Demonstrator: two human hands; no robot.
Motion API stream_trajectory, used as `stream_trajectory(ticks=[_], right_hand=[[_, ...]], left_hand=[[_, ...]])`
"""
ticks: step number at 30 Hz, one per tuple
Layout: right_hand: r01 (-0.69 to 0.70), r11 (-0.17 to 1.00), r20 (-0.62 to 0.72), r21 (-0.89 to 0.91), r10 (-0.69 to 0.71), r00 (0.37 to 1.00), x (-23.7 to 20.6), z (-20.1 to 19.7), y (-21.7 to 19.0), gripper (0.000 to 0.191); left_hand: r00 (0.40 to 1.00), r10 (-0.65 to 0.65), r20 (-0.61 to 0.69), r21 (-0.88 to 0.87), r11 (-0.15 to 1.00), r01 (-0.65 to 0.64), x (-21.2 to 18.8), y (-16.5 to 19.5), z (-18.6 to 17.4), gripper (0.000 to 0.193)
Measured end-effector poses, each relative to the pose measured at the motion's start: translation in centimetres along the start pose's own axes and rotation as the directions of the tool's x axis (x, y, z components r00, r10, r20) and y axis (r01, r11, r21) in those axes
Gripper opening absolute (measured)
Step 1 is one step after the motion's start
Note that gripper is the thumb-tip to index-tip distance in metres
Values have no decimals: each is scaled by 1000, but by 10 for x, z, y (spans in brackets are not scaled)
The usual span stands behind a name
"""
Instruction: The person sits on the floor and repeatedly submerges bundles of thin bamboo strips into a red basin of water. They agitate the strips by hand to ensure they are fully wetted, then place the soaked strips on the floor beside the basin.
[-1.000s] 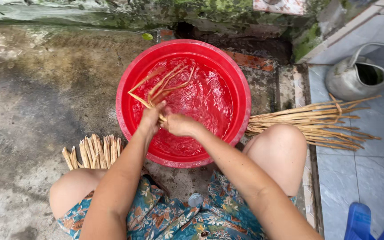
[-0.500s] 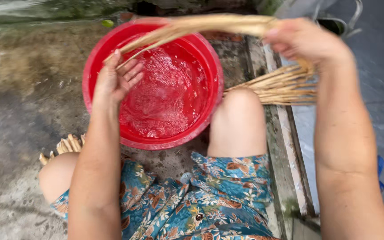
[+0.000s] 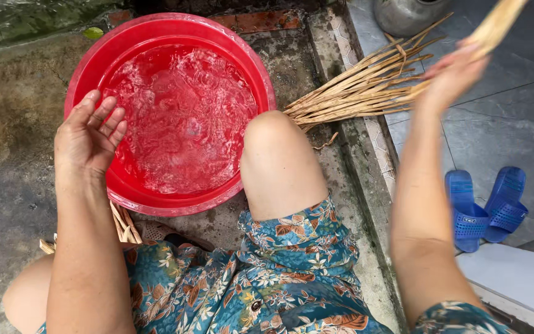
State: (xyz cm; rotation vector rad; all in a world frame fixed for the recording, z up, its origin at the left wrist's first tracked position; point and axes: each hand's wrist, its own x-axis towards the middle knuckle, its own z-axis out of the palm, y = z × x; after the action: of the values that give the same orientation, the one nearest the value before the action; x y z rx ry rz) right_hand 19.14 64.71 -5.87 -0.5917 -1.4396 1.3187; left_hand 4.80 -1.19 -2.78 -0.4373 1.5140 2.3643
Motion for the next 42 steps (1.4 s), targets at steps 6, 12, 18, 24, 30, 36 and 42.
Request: stream_trajectory(ticks=[6,12,18,24,30,36,42], right_hand=[[-892,425,159,152,881,447,-155,64,98,31],[-898,433,57,84,897,438,-176,67,113,29],[-684,263,228,-680,963,144,-168,68,105,24],[-567,426,474,-705,878,71,-145,98,79,20],[-459,504,485,-732,858,169,-93,152,38,28],[-219,731,709,-646,681,185,-57,220,-19,32],[85,817,819,-571,560,125,-83,275,-72,35]], left_hand=[[1000,-2,-25,60,998,4,-10,-3,-2,38],[995,92,24,13,996,-92,-37,24,-8,31],[961,276,0,-68,959,-275,-83,81,-34,21],[841,497,-215,230,862,-451,-122,98,-142,24],[688,410,-599,488,868,-92,-148,-8,-274,31],[560,146,-816,561,434,705,-211,-130,-316,103],[499,-141,-855,405,418,813,-230,-187,-309,137]])
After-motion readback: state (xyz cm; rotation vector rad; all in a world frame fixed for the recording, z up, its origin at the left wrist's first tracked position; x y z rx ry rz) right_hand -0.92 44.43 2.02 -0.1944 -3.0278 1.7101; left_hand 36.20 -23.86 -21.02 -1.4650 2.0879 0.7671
